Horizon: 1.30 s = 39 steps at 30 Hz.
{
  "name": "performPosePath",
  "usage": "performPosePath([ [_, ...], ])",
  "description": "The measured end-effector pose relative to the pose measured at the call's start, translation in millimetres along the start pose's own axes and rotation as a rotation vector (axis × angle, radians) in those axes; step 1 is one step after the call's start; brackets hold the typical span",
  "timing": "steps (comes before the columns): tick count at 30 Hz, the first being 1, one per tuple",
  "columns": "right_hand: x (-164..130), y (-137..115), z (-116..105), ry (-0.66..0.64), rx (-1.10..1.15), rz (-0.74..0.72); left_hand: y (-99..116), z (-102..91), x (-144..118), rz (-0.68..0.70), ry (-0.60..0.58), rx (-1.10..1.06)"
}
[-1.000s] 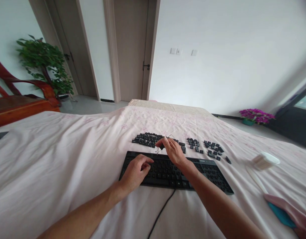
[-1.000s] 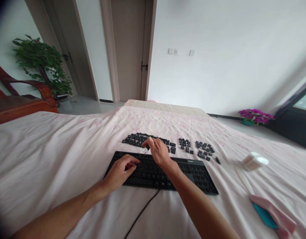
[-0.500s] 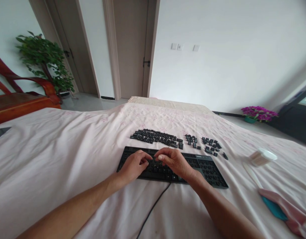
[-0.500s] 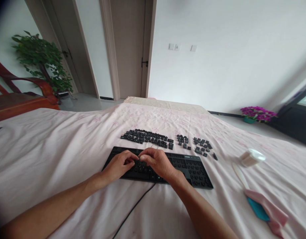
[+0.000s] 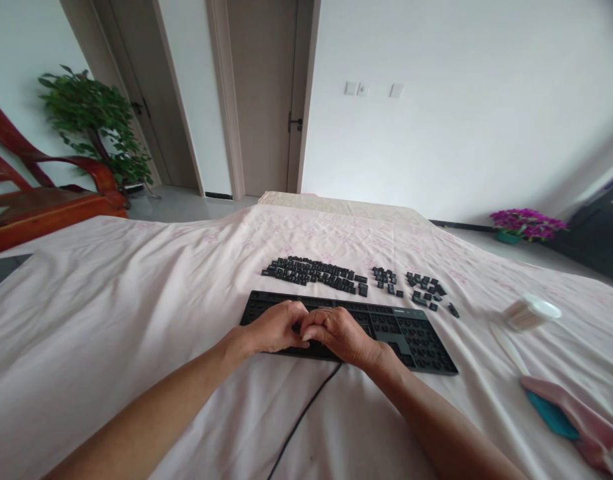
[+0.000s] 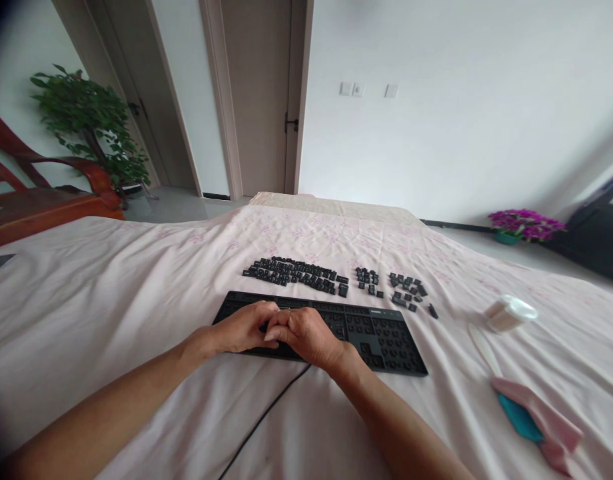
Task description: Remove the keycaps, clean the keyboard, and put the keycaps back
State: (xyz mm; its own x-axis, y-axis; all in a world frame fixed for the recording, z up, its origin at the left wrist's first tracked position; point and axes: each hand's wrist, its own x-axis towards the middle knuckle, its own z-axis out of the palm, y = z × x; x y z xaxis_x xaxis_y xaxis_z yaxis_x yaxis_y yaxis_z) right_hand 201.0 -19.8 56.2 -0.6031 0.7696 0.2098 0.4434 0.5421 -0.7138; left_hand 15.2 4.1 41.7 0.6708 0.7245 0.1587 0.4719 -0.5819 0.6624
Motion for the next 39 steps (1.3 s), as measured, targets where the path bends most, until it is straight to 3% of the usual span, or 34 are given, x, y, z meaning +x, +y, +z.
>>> performPosePath([
  [8,0,18,11,0.032,-0.035,-0.034,-13,13.1,-5,0.024,0.078,-0.013],
  [14,-7,28,21,0.2,-0.088,-0.224,-13,20.2,-7,0.022,0.127,0.004],
  [21,-13,29,23,0.286,-0.123,-0.34,-7,23.7,-10,0.09,0.137,0.093],
  [25,-14,29,21,0.388,-0.077,-0.29,-1,23.1,-10,0.07,0.122,-0.043],
  [28,-13,26,20,0.39,-0.111,-0.342,0,22.1,-9,0.044,0.168,-0.141],
  [35,-11,9,11,0.55,-0.334,-0.422,-12,26.4,-6,-0.116,0.287,-0.351],
  [39,-5,7,5,0.532,-0.403,-0.25,-21,28.4,-3,-0.203,0.38,-0.549],
])
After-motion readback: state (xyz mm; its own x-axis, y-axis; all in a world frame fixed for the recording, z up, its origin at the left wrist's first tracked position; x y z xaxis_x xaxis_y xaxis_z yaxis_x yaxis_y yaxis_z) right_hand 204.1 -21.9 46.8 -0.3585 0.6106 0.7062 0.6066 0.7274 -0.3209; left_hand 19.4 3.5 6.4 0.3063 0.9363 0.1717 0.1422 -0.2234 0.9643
